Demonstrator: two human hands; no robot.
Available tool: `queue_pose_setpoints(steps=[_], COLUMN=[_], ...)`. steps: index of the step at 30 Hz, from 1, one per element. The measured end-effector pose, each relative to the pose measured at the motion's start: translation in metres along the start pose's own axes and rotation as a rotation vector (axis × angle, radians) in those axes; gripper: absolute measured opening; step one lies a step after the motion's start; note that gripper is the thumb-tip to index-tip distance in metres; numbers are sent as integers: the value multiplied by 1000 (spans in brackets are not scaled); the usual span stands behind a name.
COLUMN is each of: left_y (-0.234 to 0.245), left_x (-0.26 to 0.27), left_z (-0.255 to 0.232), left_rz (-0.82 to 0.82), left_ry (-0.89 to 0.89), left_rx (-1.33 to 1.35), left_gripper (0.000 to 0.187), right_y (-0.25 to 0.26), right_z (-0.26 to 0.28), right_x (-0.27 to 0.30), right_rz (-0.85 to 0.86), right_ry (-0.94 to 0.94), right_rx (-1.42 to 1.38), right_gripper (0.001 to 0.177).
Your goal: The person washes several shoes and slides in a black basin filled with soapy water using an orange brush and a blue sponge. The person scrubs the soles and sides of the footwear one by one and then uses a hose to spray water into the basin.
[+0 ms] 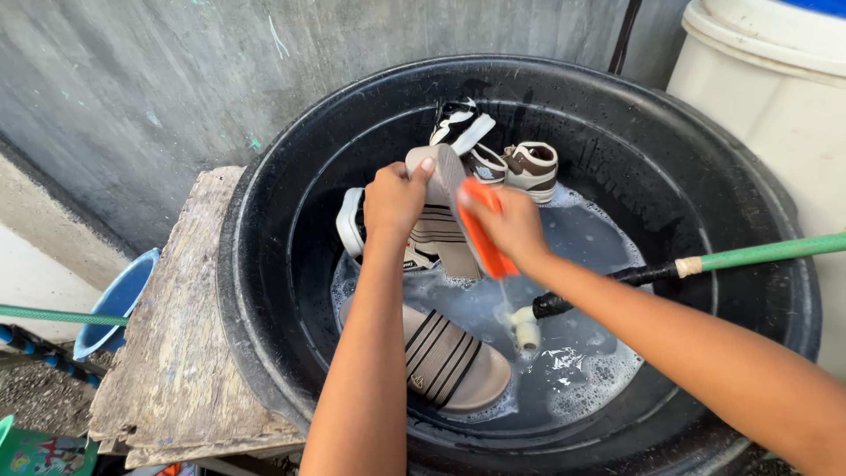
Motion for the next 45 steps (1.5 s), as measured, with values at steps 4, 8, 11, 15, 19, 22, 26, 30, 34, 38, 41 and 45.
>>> queue_pose_setpoints(steps=[4,8,11,15,19,22,26,30,34,38,41,45], left_y=[-6,3,-4,-12,-1,-4,-12,0,8,10,15,12], left_x=[0,-3,0,0,8,5,3,-1,2,0,3,-1], left_z=[-13,-4,-8,-20,-18,-27,-25,-7,-3,-1,3,-6], left_rz=[-44,-37,-60,21,19,4,-21,-10,-17,33,76,32], left_ry=[-81,-34,-99,-121,-36,-97,-165,-59,-22,38,81,-39], left_rx=[-38,-32,-1,-85,-15,-26,-92,36,-10,-206,-145,-155], left_gripper=[45,49,42,45,48,45,39,42,58,77,82,90], right_y=[2,1,5,11,6,15,15,0,-11,-21,-25,-19], right_z=[4,15,15,30,21,34,26,18,10,-31,-57,-33], right_x=[-37,4,-18,-30,10,-24,-30,27,-20,-15,-1,-30], right_rz=[-3,-83,-60,-88,-53,-172,-110,-127,-51,86,144,118], right_ry=[-278,74,-52,2,48,-30,-101,166,-78,-217,-234,-83], right_rx=[-236,126,5,39,134,24,-82,78,-66,-242,-96,-220], right_gripper=[46,39,41,40,38,39,41,32,34,37,37,39])
Point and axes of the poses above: each hand's wrist, its own x-axis away from the middle knuckle, its own y-axis out of the back of the hand, z = x × y, the point moved 8 cm from there along -x, towards the middle knuckle, and after that the axes turned 15 degrees about -y, right-handed, at the moved point
